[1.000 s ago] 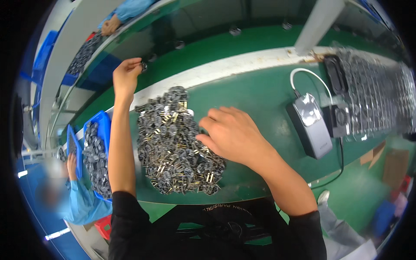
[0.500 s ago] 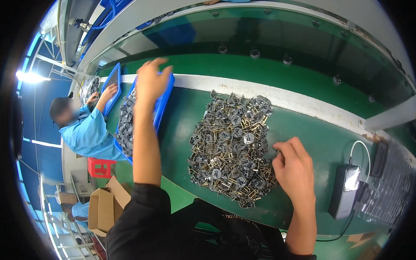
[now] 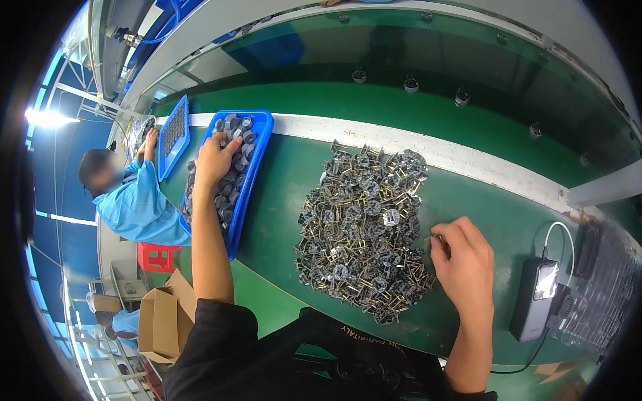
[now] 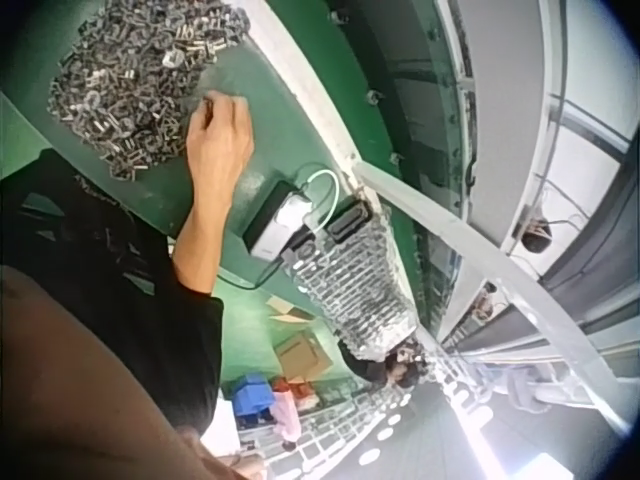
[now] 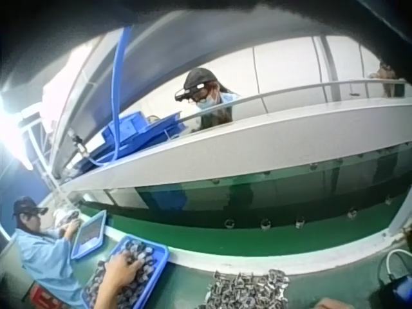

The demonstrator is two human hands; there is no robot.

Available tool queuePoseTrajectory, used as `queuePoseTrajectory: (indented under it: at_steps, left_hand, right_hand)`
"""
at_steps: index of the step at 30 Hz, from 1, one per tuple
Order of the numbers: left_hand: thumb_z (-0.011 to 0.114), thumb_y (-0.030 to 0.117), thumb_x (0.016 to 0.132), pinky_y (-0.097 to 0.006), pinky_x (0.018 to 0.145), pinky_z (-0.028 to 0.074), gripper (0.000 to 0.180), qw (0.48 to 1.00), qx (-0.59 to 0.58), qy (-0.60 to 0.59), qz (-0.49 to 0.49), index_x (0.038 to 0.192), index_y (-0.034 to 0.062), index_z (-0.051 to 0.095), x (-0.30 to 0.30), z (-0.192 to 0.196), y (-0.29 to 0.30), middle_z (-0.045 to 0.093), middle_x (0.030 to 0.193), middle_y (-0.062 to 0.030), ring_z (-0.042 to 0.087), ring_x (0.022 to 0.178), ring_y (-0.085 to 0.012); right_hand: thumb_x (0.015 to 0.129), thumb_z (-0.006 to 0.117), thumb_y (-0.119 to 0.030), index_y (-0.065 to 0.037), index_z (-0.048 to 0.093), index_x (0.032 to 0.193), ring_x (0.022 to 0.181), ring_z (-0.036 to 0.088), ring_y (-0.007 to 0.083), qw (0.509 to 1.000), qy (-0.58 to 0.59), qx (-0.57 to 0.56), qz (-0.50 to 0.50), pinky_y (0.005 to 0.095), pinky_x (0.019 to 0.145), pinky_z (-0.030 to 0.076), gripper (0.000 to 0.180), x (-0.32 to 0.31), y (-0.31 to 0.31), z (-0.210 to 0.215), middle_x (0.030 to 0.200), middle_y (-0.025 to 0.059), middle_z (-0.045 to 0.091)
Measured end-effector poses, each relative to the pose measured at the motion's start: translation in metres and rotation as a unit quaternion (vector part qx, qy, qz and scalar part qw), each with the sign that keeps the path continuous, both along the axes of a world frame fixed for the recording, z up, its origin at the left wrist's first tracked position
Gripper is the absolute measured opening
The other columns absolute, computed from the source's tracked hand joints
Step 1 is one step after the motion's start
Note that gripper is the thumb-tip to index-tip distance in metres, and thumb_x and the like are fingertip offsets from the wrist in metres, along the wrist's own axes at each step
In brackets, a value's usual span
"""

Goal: The person inserts small metal pins into grey plastic housings by hand, working on an assembly line conveyor.

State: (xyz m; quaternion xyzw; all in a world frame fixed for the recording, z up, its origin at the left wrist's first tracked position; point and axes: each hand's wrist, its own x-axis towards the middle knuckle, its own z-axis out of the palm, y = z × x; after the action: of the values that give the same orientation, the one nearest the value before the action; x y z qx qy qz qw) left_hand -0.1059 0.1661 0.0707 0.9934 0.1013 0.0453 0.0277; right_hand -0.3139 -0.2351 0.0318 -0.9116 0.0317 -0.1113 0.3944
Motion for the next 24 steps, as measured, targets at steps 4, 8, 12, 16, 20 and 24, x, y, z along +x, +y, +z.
queuePoseTrajectory:
  at_steps: [4,8,12,16,20,24]
  left_hand:
    - [0.081,0.034,0.075,-0.046,0.088,0.048,0.045,0.994,-0.067,-0.066,-0.051,0.104,0.0021,0.069,0.000,0.006,0.002,0.067,0.104,-0.0199,0.064,0.099,-0.0380]
    - [0.084,0.026,0.071,-0.043,0.083,0.050,0.039,0.990,-0.072,-0.073,-0.096,0.091,-0.0029,0.067,0.002,0.016,-0.005,0.068,0.097,-0.0211,0.065,0.094,-0.0374]
    - [0.082,0.022,0.076,-0.036,0.083,0.052,0.033,0.974,-0.115,-0.139,-0.134,0.092,-0.0027,0.068,0.004,0.017,0.009,0.072,0.098,-0.0174,0.069,0.091,-0.0306]
    - [0.076,0.014,0.083,-0.024,0.071,0.052,0.022,0.932,-0.311,-0.150,-0.109,0.090,-0.0052,0.067,-0.002,0.030,0.009,0.072,0.088,-0.0092,0.066,0.079,-0.0124]
    - [0.073,0.009,0.086,-0.022,0.064,0.050,0.018,0.914,-0.368,-0.145,-0.092,0.094,-0.0047,0.064,-0.012,0.036,0.002,0.068,0.080,-0.0063,0.063,0.068,-0.0096]
    - [0.068,0.004,0.089,-0.025,0.062,0.055,0.019,0.800,-0.566,-0.167,-0.107,0.106,-0.0048,0.063,-0.037,0.048,-0.047,0.068,0.087,-0.0089,0.068,0.071,-0.0169]
  right_hand:
    - [0.073,0.073,0.002,-0.002,0.064,0.084,0.063,0.060,0.0239,1.000,-0.006,0.001,-0.001,0.0350,0.056,0.048,0.015,0.000,0.001,0.002,0.079,0.0079,0.059]
    - [0.072,0.074,0.002,-0.003,0.063,0.083,0.064,0.061,0.0240,1.000,-0.020,0.003,0.000,0.0350,0.056,0.048,0.016,-0.001,0.000,0.003,0.079,0.0073,0.059]
    - [0.072,0.074,0.003,-0.003,0.062,0.082,0.065,0.061,0.0241,0.999,-0.034,-0.013,-0.001,0.0353,0.056,0.049,0.016,-0.001,-0.001,0.005,0.079,0.0070,0.059]
    - [0.073,0.074,0.003,-0.003,0.062,0.082,0.065,0.060,0.0246,0.999,-0.041,-0.013,-0.011,0.0357,0.055,0.048,0.016,-0.001,-0.002,0.008,0.080,0.0075,0.059]
    - [0.073,0.073,0.004,-0.003,0.062,0.083,0.065,0.060,0.0256,0.998,-0.064,-0.011,0.000,0.0358,0.054,0.048,0.017,0.000,-0.001,0.005,0.081,0.0080,0.059]
    - [0.075,0.073,0.006,-0.002,0.065,0.087,0.064,0.060,0.0230,0.998,-0.055,0.014,-0.022,0.0326,0.054,0.047,0.016,-0.001,0.000,0.011,0.082,0.0082,0.061]
